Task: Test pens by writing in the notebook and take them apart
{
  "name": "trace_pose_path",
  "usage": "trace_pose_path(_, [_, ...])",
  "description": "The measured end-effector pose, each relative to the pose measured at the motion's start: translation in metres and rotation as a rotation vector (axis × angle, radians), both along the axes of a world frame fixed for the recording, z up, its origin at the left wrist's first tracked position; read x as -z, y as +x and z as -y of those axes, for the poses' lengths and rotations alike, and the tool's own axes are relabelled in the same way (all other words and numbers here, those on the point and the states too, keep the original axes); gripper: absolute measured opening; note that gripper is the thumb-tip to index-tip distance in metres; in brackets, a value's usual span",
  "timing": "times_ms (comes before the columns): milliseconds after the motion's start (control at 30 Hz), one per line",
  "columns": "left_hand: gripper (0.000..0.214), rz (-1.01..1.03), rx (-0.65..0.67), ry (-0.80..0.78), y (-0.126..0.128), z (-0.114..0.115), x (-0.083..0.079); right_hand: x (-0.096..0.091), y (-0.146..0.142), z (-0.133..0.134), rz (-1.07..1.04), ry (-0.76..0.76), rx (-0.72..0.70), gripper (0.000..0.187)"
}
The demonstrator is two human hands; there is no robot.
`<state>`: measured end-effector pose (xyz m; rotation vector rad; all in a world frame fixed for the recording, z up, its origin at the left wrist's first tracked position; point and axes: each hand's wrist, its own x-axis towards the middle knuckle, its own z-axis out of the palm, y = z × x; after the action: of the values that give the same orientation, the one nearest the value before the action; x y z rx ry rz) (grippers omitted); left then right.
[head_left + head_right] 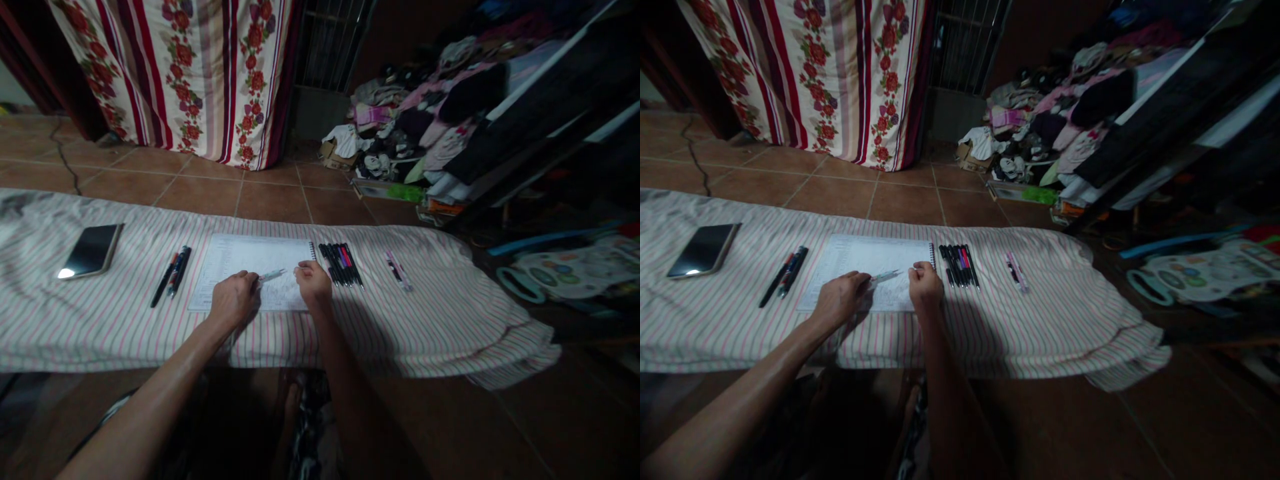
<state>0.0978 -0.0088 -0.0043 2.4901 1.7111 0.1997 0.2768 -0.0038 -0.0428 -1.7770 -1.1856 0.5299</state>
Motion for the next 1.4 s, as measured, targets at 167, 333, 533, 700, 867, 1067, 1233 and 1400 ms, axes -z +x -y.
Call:
trace_pose_path(167, [0.025, 0.005, -0.003, 0.01, 0.003, -0.001, 0.003, -0.004, -0.002, 0.006, 0.311, -0.064, -0.054, 0.015])
trace_pose_path(333, [0.026, 0.003, -0.006, -0.004, 0.005, -0.001, 0.002, 0.001, -0.004, 0.004, 0.416, -0.069, -0.082, 0.018])
trace_pose_path(533, [0.026, -0.009, 0.005, -0.007, 0.004, -0.001, 0.001, 0.001, 0.0, 0.005, 0.382, -0.051, -0.133, 0.025])
trace_pose_path(700, [0.027, -0.007, 0.012, -0.002, 0.004, -0.001, 0.001, 0.001, 0.004, 0.01, 0.367, -0.015, -0.197, 0.032])
trace_pose_path(867, [0.027, 0.008, 0.018, -0.004, 0.005, 0.001, 0.0, 0.002, 0.005, 0.012, 0.373, -0.013, -0.226, 0.035])
trace_pose_path(1067, [0.027, 0.009, 0.02, -0.006, 0.005, 0.0, 0.001, 0.002, 0.007, 0.011, 0.304, 0.008, -0.226, 0.035])
trace_pose_path(1233, [0.028, 0.005, 0.032, -0.011, 0.004, 0.0, 0.0, 0.001, 0.009, 0.011, 0.253, 0.037, -0.214, 0.031])
trace_pose_path(1400, [0.03, -0.006, 0.035, -0.017, 0.004, 0.0, 0.001, 0.0, 0.008, 0.011, 0.252, 0.078, -0.216, 0.028])
